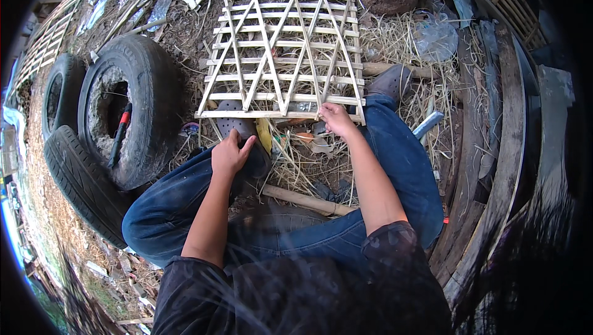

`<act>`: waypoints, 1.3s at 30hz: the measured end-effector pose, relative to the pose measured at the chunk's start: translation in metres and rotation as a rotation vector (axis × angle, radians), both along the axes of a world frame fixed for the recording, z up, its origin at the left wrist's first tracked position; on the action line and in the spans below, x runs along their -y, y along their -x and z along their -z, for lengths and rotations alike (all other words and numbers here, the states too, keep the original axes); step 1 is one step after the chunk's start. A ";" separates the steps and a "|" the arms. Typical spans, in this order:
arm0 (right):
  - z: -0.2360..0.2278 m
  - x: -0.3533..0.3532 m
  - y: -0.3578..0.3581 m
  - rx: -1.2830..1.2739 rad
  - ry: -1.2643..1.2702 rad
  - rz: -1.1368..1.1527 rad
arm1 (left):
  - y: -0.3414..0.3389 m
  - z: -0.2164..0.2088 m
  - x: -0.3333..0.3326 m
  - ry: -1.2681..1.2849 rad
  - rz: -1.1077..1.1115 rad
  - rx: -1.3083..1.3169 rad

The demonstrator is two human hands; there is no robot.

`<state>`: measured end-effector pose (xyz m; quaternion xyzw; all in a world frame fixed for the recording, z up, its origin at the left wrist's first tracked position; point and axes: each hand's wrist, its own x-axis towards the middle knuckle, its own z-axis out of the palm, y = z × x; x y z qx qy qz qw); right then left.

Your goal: The person constructs a wood lattice by trimming wood strips with a machete and joining them with nails and a hammer while sitting outdoors.

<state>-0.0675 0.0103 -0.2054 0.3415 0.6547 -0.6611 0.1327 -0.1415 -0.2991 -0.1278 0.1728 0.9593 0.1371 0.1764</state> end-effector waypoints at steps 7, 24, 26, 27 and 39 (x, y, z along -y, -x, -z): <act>-0.002 0.002 0.001 0.004 -0.049 0.017 | 0.000 0.000 0.001 0.008 0.000 0.006; -0.006 0.001 0.000 -0.032 -0.038 0.003 | 0.000 0.002 0.000 -0.003 0.001 0.000; -0.006 0.001 -0.001 -0.037 -0.026 0.009 | 0.000 0.001 0.000 -0.003 0.000 0.002; -0.006 0.001 -0.001 -0.040 -0.019 0.012 | 0.000 0.001 0.000 -0.003 -0.002 0.001; -0.010 0.003 0.000 -0.059 -0.007 0.023 | 0.001 -0.001 -0.001 0.026 -0.003 0.004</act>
